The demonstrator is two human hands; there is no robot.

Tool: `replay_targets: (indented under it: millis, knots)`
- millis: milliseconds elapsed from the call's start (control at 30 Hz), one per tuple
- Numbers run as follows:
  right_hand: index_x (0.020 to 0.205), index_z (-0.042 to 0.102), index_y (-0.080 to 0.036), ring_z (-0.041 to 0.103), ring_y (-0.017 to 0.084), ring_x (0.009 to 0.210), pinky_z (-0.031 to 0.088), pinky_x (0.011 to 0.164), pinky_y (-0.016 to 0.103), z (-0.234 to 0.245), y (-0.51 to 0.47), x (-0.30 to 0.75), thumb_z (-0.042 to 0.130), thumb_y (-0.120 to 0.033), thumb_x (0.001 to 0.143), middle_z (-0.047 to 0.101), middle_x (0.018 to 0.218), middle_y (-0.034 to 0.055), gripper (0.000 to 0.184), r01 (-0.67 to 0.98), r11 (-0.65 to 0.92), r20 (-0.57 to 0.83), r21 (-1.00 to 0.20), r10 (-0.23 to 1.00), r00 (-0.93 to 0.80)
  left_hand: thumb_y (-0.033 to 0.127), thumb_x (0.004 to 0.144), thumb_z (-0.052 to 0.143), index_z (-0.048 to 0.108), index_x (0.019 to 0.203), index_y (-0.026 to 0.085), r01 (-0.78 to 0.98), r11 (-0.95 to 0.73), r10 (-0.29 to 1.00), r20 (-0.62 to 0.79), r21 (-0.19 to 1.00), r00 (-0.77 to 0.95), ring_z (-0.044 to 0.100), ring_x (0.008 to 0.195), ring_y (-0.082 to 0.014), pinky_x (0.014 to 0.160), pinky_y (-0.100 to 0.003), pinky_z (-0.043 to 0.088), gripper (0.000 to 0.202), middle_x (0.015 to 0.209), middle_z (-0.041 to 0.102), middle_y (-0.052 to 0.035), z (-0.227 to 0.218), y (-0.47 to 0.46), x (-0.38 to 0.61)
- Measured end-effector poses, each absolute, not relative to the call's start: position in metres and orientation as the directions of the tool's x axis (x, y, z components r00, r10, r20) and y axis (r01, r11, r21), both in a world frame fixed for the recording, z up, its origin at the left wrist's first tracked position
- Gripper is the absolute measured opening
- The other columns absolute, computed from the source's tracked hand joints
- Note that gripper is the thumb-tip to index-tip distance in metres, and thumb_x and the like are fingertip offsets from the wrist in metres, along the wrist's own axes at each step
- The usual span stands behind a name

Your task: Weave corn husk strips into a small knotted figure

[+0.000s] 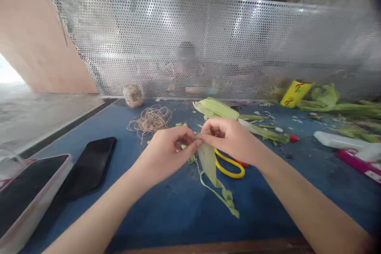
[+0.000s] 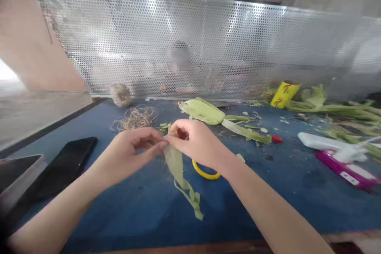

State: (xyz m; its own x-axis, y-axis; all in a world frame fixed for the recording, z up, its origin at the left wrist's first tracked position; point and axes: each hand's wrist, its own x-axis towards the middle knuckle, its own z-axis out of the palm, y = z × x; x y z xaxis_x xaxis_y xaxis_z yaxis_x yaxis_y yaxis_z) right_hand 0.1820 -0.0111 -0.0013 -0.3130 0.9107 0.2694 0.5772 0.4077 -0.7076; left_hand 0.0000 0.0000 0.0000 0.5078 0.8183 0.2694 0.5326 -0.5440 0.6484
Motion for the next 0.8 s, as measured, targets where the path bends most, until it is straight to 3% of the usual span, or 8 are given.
replay_targets:
  millis: [200, 333, 467, 600, 700, 800]
  knots:
    - [0.077, 0.056, -0.022, 0.038, 0.007, 0.054, 0.031, 0.048, 0.021, 0.000, -0.011, 0.182, 0.044, -0.037, 0.085, 0.044, 0.062, -0.0051, 0.020, 0.612, 0.400, 0.172, -0.682, 0.901, -0.398, 0.030, 0.081, 0.047, 0.059, 0.074, 0.019, 0.570, -0.618, 0.764, 0.241, 0.542, 0.599, 0.052, 0.060, -0.0089, 0.057, -0.019, 0.042, 0.018, 0.069, 0.062, 0.0036, 0.002, 0.003, 0.001]
    - [0.074, 0.056, -0.021, 0.036, 0.006, 0.051, 0.028, 0.045, 0.020, -0.002, -0.015, 0.182, 0.048, -0.032, 0.083, 0.041, 0.058, -0.0058, 0.016, 0.598, 0.426, 0.230, -0.679, 0.897, -0.377, 0.025, 0.082, 0.046, 0.058, 0.075, 0.018, 0.541, -0.654, 0.733, 0.265, 0.529, 0.626, 0.050, 0.056, -0.0069, 0.053, -0.016, 0.041, 0.016, 0.066, 0.060, 0.0038, 0.000, 0.002, 0.001]
    - [0.070, 0.054, -0.019, 0.036, 0.005, 0.051, 0.028, 0.045, 0.018, -0.003, -0.017, 0.179, 0.050, -0.025, 0.081, 0.040, 0.057, -0.0059, 0.013, 0.488, 0.453, 0.302, -0.747, 0.884, -0.358, 0.020, 0.083, 0.046, 0.058, 0.073, 0.018, 0.504, -0.723, 0.684, 0.383, 0.472, 0.621, 0.052, 0.057, -0.0061, 0.054, -0.014, 0.041, 0.016, 0.065, 0.060, 0.0041, -0.002, 0.000, 0.001]
    - [0.068, 0.052, -0.017, 0.035, 0.005, 0.050, 0.028, 0.045, 0.018, -0.005, -0.015, 0.176, 0.050, -0.021, 0.080, 0.040, 0.057, -0.0058, 0.013, 0.403, 0.430, 0.330, -0.808, 0.897, -0.295, 0.016, 0.081, 0.046, 0.058, 0.076, 0.017, 0.507, -0.822, 0.552, 0.584, 0.260, 0.595, 0.055, 0.059, -0.0080, 0.057, -0.017, 0.042, 0.012, 0.066, 0.061, 0.0018, -0.006, -0.004, 0.002]
    - [0.069, 0.054, -0.017, 0.036, 0.006, 0.051, 0.030, 0.046, 0.019, -0.007, -0.012, 0.176, 0.050, -0.023, 0.080, 0.042, 0.058, -0.0049, 0.013, 0.380, 0.395, 0.308, -0.837, 0.912, -0.271, 0.016, 0.082, 0.044, 0.058, 0.078, 0.016, 0.525, -0.844, 0.464, 0.643, 0.112, 0.609, 0.059, 0.065, -0.0111, 0.061, -0.021, 0.044, 0.015, 0.073, 0.064, -0.0020, -0.008, -0.006, 0.003]
    - [0.072, 0.056, -0.016, 0.040, 0.007, 0.053, 0.032, 0.048, 0.019, -0.007, -0.012, 0.176, 0.052, -0.028, 0.080, 0.047, 0.060, -0.0036, 0.015, 0.352, 0.371, 0.285, -0.859, 0.919, -0.274, 0.019, 0.082, 0.046, 0.057, 0.079, 0.017, 0.562, -0.813, 0.517, 0.633, 0.153, 0.575, 0.057, 0.060, -0.0099, 0.056, -0.019, 0.044, 0.012, 0.070, 0.063, -0.0003, -0.008, -0.006, 0.002]
